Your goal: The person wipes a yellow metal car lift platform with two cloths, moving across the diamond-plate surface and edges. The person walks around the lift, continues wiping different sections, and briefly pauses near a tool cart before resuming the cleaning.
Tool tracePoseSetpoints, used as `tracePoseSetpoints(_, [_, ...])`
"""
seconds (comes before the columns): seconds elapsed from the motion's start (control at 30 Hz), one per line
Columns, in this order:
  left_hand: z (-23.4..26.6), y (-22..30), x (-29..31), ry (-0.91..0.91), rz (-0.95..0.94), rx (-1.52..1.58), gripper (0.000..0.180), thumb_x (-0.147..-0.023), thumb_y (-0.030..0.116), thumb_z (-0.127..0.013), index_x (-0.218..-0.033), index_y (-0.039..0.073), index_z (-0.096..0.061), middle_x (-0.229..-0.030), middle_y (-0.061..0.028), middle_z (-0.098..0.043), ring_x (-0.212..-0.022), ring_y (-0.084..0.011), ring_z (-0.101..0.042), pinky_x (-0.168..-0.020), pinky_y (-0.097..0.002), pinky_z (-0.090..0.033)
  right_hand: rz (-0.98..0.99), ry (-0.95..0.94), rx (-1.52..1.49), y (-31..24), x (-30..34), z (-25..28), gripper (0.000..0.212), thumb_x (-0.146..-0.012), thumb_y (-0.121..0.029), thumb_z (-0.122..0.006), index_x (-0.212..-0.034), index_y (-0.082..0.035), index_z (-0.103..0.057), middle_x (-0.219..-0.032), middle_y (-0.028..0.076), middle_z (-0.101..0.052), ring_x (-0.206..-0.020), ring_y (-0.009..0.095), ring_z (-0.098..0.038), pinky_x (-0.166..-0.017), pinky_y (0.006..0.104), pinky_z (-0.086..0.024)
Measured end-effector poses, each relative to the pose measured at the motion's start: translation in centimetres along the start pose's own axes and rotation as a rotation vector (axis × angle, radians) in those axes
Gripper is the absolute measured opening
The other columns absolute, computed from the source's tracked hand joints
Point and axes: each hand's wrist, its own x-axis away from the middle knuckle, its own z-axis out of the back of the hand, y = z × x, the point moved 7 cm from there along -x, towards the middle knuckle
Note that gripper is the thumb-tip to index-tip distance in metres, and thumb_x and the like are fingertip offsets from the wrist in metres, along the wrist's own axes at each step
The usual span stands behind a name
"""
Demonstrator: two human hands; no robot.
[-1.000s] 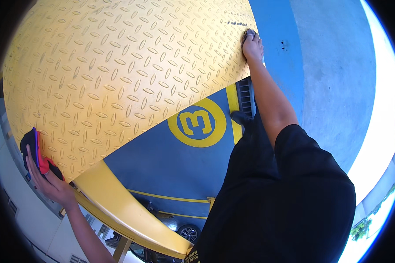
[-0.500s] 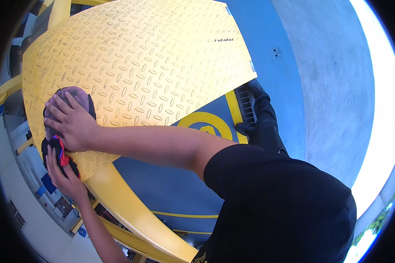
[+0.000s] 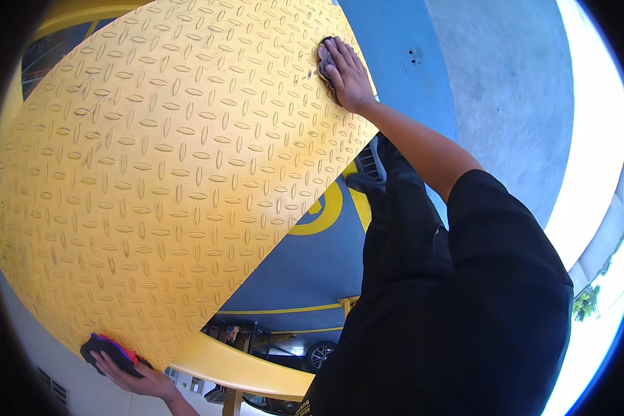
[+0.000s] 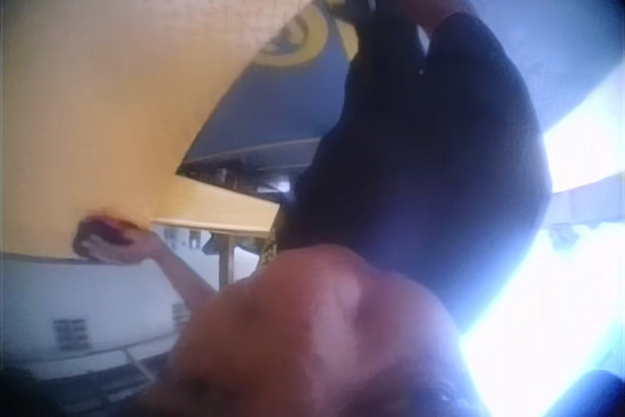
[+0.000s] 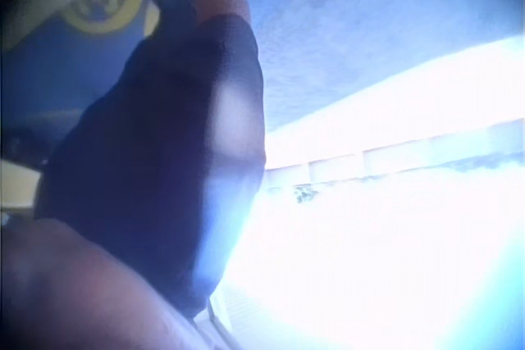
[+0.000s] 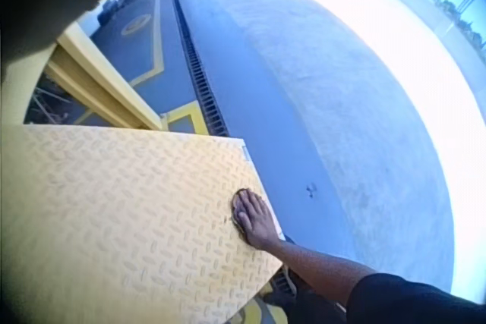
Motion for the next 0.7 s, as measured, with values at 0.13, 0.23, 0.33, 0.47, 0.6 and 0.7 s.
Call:
tracePoseSetpoints(0.13, [-0.1,-0.5,0.1,-0.043,0.029,-0.027,0.06,-0.107,0.038,-0.047,-0.153,0.001,-0.05,-0.163,-0.0191,-0.047,-0.152,-0.0437,-0.04,-0.125,-0.06,-0.027,-0.101,0.029,0.08,5.0,-4.9,-1.1,0.062,-0.113,-0.043,-0.03,-0.168,-0.014,-0.03,-0.174,0.014,-0.028,-0.162,0.033,-0.022,-0.132,0.0437,-0.017])
tracePoseSetpoints(0.23, [0.1,-0.3,1.0,-0.057,0.039,-0.015,0.066,-0.106,0.046,-0.046,-0.154,0.001,-0.05,-0.164,-0.0212,-0.046,-0.151,-0.0453,-0.039,-0.125,-0.0614,-0.026,-0.234,-0.011,-0.005,5.2,-8.1,-1.4,0.068,-0.111,-0.048,-0.028,-0.168,-0.009,-0.027,-0.173,0.016,-0.029,-0.162,0.033,-0.022,-0.132,0.0426,-0.017])
tracePoseSetpoints(0.33, [-0.3,-0.4,0.0,-0.057,0.02,0.009,0.071,-0.105,0.051,-0.046,-0.154,0.001,-0.05,-0.164,-0.0229,-0.044,-0.151,-0.0461,-0.039,-0.125,-0.0626,-0.025,-0.459,0.011,-0.064,7.5,-15.3,-1.5,0.075,-0.109,-0.054,-0.029,-0.168,-0.008,-0.024,-0.173,0.019,-0.028,-0.162,0.035,-0.02,-0.133,0.0436,-0.016])
tracePoseSetpoints(0.47, [-0.5,-0.9,-0.1,-0.044,0.037,0.037,0.073,-0.104,0.053,-0.046,-0.154,0.001,-0.05,-0.163,-0.0239,-0.044,-0.151,-0.0471,-0.039,-0.125,-0.0639,-0.025,-0.351,0.202,-0.032,-2.4,-22.1,-1.1,0.07,-0.108,-0.05,-0.04,-0.158,-0.001,-0.045,-0.167,0.022,-0.039,-0.157,0.04,-0.031,-0.129,0.0511,-0.019])
tracePoseSetpoints(0.6, [0.8,-0.2,1.3,-0.07,0.058,0.012,0.073,-0.105,0.055,-0.045,-0.155,0.001,-0.049,-0.163,-0.0243,-0.044,-0.15,-0.0477,-0.04,-0.124,-0.065,-0.026,0.366,0.021,-0.337,-33.7,-9.8,-1.5,0.077,-0.102,-0.054,-0.047,-0.16,-0.003,-0.041,-0.169,0.026,-0.033,-0.159,0.048,-0.02,-0.131,0.0587,-0.007])
tracePoseSetpoints(0.7, [-0.5,-0.5,-0.6,-0.052,0.0,0.007,0.074,-0.106,0.056,-0.044,-0.155,0.001,-0.048,-0.163,-0.0251,-0.044,-0.15,-0.0484,-0.04,-0.123,-0.0653,-0.027,0.657,-0.089,-0.513,-43.3,-0.9,-1.3,0.07,-0.099,-0.052,-0.051,-0.16,-0.017,-0.047,-0.172,0.015,-0.033,-0.162,0.038,-0.023,-0.129,0.063,-0.008])
